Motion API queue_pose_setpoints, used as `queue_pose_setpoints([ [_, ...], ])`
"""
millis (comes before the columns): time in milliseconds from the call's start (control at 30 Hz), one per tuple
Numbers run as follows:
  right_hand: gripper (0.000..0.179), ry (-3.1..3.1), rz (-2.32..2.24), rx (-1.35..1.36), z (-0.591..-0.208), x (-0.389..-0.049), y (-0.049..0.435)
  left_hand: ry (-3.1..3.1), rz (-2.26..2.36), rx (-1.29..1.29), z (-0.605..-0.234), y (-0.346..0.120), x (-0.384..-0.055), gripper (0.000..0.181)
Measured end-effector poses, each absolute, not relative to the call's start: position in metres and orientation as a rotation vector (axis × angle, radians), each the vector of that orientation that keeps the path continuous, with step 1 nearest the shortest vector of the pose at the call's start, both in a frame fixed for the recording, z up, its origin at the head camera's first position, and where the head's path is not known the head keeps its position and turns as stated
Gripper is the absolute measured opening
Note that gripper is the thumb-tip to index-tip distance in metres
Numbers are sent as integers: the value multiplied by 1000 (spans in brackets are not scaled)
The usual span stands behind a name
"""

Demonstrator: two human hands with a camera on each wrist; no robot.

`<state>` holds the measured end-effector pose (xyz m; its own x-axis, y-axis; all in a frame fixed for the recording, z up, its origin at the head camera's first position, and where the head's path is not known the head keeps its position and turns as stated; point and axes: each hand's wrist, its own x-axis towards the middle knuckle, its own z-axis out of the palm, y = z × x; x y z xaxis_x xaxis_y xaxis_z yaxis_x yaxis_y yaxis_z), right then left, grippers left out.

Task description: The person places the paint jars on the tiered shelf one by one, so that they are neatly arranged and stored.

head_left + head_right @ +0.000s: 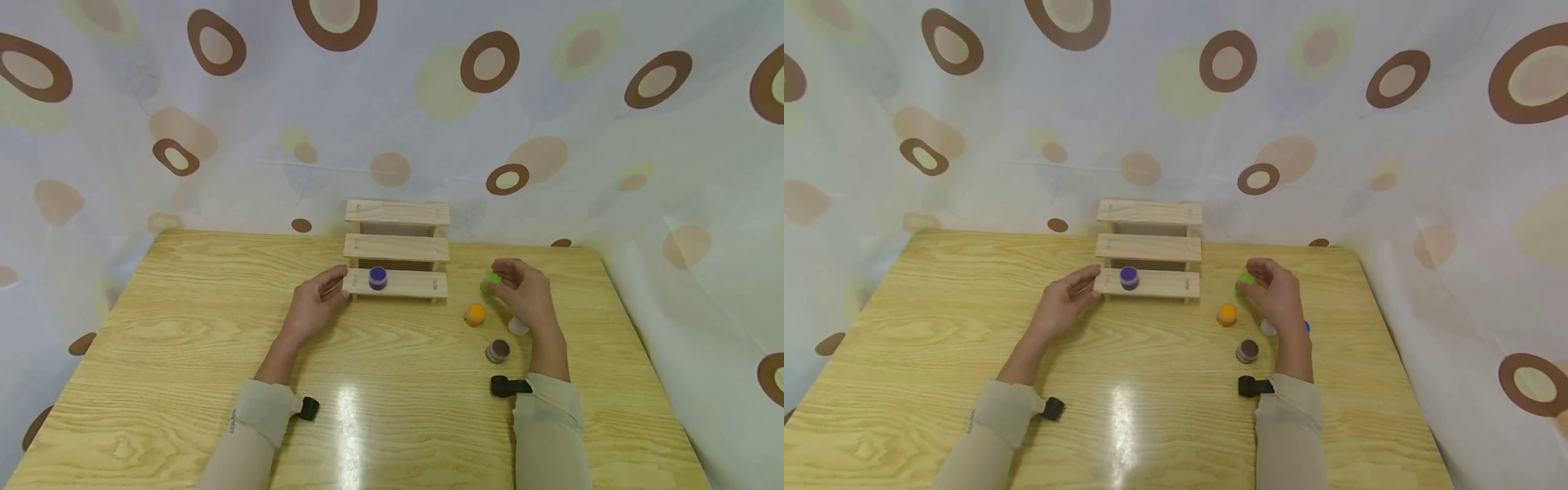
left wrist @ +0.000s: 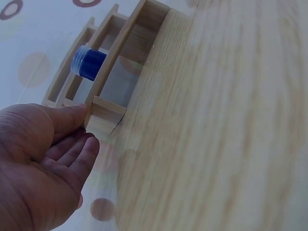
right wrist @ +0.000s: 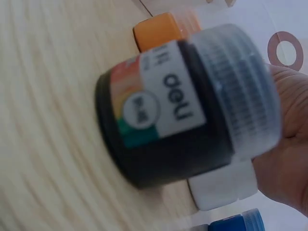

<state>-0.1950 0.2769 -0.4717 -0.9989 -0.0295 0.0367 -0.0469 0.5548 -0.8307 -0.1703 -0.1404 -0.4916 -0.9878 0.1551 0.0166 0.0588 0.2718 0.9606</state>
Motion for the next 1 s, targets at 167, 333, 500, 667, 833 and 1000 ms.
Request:
queue_pose_setpoints([
  [167, 49, -2873, 1369, 86, -476, -197, 280, 2448, 1832, 204, -491, -140, -171, 50],
  [333, 48, -2896, 1345, 79, -479, -197, 280, 2446, 1831, 200, -491, -140, -170, 50],
  [500, 47, -2899, 1346, 81, -479, -196, 280, 2437, 1836, 194, -489, -139, -169, 50],
  [667, 46, -2868, 1332, 104, -473, -195, 280, 2427, 1846, 197, -489, -140, -168, 51],
  [833, 46, -2826, 1326, 120, -462, -193, 275, 2432, 1852, 216, -489, -140, -169, 51],
  [1000, 44, -2789, 1298, 153, -451, -191, 270, 2439, 1849, 221, -490, -139, -170, 51],
])
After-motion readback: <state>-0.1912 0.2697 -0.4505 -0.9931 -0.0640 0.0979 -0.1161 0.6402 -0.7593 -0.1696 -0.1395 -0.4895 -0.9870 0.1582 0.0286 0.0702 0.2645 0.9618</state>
